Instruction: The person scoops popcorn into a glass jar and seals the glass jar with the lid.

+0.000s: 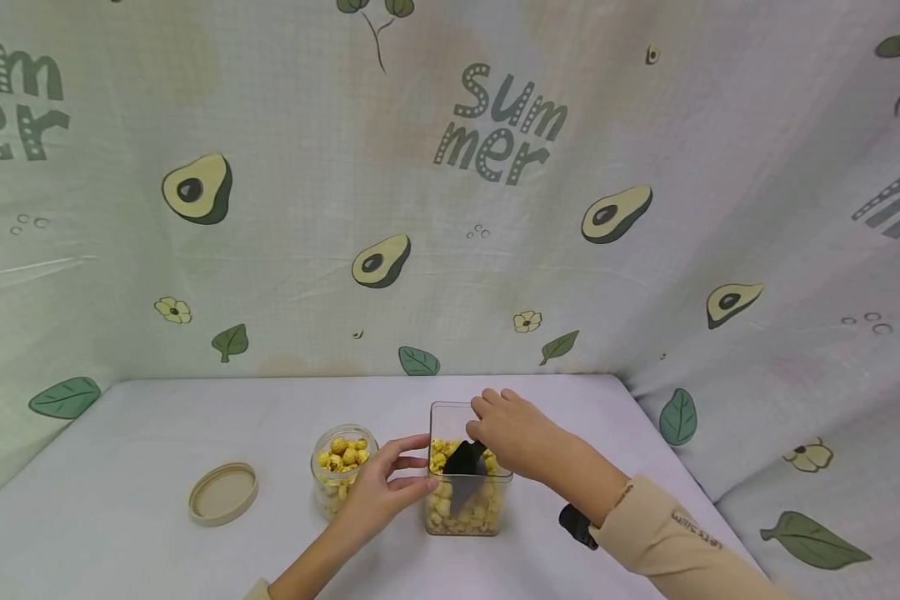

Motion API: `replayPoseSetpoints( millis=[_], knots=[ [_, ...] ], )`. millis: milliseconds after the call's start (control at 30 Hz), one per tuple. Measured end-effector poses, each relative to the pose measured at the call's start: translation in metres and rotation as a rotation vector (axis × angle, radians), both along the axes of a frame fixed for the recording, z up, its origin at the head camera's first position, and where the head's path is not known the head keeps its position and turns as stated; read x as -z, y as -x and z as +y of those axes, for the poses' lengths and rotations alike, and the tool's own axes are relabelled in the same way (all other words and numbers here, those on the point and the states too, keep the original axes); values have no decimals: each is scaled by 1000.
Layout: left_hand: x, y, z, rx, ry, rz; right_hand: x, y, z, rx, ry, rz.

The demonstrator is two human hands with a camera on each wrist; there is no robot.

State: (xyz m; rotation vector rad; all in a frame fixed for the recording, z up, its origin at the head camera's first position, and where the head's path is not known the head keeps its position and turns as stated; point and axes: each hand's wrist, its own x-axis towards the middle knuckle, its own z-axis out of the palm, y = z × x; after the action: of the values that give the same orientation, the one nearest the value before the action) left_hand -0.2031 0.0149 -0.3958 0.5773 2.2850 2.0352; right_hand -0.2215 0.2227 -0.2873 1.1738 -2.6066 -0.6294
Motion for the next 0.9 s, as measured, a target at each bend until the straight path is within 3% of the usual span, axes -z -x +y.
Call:
replayPoseSetpoints(
  millis=[333, 900],
  knots=[
    [-1, -1, 1, -2, -15, 7, 12, -2, 12, -15, 167, -14],
    [0, -1, 0, -2, -14, -4, 15, -11, 8, 91, 239, -19]
  ],
)
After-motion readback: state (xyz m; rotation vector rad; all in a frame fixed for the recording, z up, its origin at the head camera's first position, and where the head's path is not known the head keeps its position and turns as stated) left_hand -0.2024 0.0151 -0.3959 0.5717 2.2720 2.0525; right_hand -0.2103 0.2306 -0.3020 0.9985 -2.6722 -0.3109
